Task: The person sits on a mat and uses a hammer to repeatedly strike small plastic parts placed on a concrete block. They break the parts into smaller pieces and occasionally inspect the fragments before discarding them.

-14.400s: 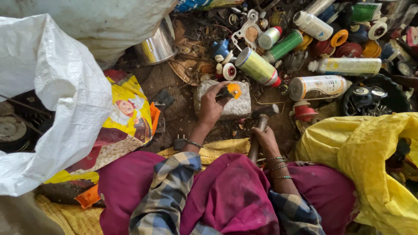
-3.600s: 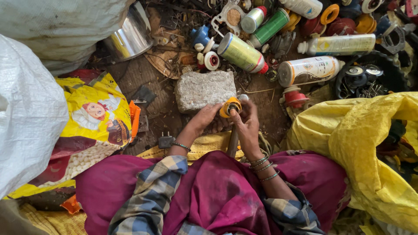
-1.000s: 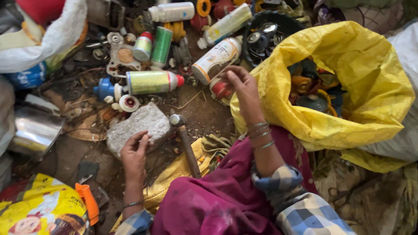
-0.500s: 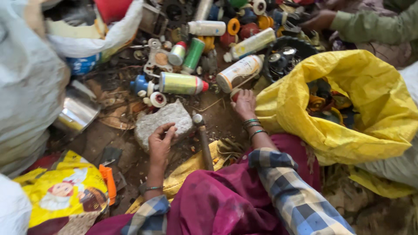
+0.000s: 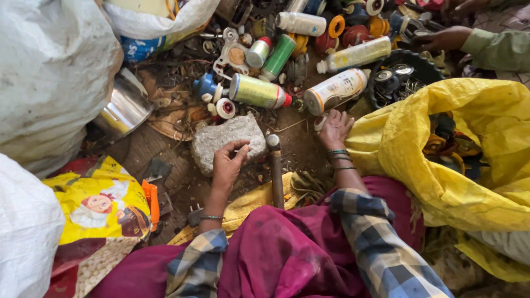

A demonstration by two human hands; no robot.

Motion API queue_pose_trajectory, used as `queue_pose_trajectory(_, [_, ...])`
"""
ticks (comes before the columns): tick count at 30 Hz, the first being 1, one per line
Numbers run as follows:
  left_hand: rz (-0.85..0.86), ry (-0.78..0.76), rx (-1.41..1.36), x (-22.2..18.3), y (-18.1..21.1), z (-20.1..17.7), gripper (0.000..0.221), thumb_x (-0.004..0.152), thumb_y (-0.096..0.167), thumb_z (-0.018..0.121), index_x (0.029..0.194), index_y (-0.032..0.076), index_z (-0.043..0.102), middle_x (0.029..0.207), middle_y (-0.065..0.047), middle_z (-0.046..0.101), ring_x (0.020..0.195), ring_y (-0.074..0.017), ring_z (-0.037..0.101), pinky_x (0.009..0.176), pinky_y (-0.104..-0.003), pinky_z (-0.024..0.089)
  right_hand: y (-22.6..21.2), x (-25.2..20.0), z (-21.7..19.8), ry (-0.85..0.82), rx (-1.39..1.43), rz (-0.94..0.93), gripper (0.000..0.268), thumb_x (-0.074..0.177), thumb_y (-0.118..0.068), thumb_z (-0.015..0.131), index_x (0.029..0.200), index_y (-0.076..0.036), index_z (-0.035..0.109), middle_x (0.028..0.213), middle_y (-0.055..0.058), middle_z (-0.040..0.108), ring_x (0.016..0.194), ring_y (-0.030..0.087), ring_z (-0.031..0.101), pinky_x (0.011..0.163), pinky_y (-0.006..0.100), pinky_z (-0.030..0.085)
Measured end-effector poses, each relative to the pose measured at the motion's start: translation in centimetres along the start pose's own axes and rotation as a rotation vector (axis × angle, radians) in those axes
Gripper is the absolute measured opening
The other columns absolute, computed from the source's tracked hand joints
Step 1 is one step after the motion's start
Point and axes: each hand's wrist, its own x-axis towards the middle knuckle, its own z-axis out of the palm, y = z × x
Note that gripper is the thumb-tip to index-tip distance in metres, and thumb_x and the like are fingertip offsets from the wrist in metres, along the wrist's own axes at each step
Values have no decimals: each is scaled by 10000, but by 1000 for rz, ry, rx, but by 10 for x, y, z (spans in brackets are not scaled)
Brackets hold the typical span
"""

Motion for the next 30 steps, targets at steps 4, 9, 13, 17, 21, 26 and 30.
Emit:
queue_pose_trajectory(4, [38, 8, 61, -2, 3, 1, 183, 960, 124, 725, 1115, 37, 770, 914, -14, 761, 716, -42, 637, 645, -201, 524, 6, -1, -2, -80, 132, 3, 767, 625, -293, 895, 1283, -99, 552, 1231, 114, 657, 1263, 348, 520, 1049, 525, 380])
queue_pose_trajectory(9, [45, 6, 57, -3, 4, 3, 173, 950, 119, 731, 1101, 43, 768, 908, 21, 739, 696, -39, 641, 637, -201, 520, -4, -3, -38, -109, 346, 132, 639, 673, -379, 905, 1189, -131, 623, 1139, 146, 700, 1153, 378, 588, 1004, 484, 421])
queue_pose_trajectory(13, [8, 0, 44, -2, 8, 5, 179, 956, 132, 734, 1112, 53, 773, 894, 30, 735, 694, -36, 629, 627, -200, 503, -17, -4, -71, -175, 570, 321, 730, 640, -473, 952, 1160, -77, 627, 1125, 150, 732, 1053, 329, 686, 925, 456, 510])
queue_pose_trajectory(17, [86, -2, 209, -7, 21, 12, 216, 938, 150, 755, 1134, 62, 780, 947, 0, 774, 763, -79, 694, 697, -234, 560, -29, -4, -107, -197, 1008, 364, 768, 662, -361, 985, 1208, 32, 614, 1146, 169, 760, 1017, 226, 755, 888, 333, 609])
queue_pose_trajectory(21, [115, -75, 321, -17, 43, 23, 417, 877, 186, 786, 1279, 110, 707, 1229, -61, 725, 974, -158, 733, 819, -292, 618, -48, -11, -160, -343, 1283, 61, 741, 674, -176, 942, 1277, 52, 575, 1208, 169, 715, 1079, 208, 721, 958, 319, 609])
queue_pose_trajectory(26, [194, -160, 345, -23, 54, 30, 802, 790, 287, 874, 1486, 153, 498, 1444, -127, 536, 1247, -263, 611, 989, -369, 575, -112, -44, -207, -404, 1393, -226, 786, 677, -93, 935, 1341, 11, 526, 1312, 158, 662, 1183, 233, 692, 982, 357, 558])
queue_pose_trajectory(30, [403, -33, 631, -17, 35, 28, 1000, 677, 379, 964, 1503, 132, 458, 1371, -163, 584, 1260, -334, 556, 1035, -482, 469, -154, -73, -218, -110, 1194, -494, 740, 721, -16, 907, 1377, 3, 566, 1387, 187, 646, 1273, 277, 650, 1057, 402, 581])
